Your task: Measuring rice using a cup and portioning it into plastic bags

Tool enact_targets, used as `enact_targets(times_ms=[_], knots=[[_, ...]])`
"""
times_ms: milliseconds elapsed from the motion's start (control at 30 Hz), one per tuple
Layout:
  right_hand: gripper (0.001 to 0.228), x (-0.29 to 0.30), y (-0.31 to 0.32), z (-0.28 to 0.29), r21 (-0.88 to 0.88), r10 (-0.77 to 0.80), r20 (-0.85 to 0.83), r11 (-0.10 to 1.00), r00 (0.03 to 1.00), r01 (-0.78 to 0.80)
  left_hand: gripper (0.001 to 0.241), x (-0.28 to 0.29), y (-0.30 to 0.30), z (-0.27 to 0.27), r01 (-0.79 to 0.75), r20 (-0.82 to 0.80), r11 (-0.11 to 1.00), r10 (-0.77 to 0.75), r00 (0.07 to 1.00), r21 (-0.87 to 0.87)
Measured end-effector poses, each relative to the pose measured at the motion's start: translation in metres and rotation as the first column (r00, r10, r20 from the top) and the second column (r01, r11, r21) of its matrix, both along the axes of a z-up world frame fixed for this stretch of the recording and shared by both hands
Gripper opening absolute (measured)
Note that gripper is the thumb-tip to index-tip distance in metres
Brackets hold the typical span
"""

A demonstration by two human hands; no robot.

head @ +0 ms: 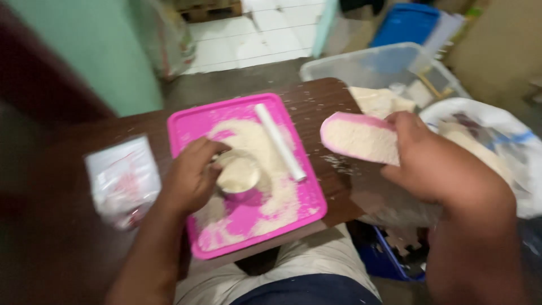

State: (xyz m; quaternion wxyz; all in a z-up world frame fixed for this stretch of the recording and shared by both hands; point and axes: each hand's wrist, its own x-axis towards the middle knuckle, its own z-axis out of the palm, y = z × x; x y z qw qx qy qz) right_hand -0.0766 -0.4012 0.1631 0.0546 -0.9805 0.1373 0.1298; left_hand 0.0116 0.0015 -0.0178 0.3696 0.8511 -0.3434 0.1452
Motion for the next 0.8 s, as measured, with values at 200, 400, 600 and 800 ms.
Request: enact_targets(times_ms=[200,400,600,800], knots=[[0.08,0.021,0.076,-0.017,0.005,0.277,-0.044,0.961,0.96,-0.277,0.093,-0.009,0.0,0.02,0.023,-0.082,0.999,-0.026,0.996,-0.039],[0.084,0.032,0.128,-0.013,-0.047,0.568,0.115,0.823,0.815,-0.567,0.092,-0.008,0.002,0.017,0.026,-0.081,0.999,-0.028,0.996,-0.03],[0.093,0.038,0.149,-0.012,-0.192,0.603,0.094,0.792,0.792,-0.58,0.097,-0.006,0.002,0.017,0.027,-0.093,0.999,-0.03,0.995,-0.031],[0.087,0.036,0.153,0.0,-0.285,0.644,0.098,0.749,0.759,-0.598,0.098,-0.003,0.001,0.018,0.037,-0.071,0.999,-0.04,0.997,-0.039]])
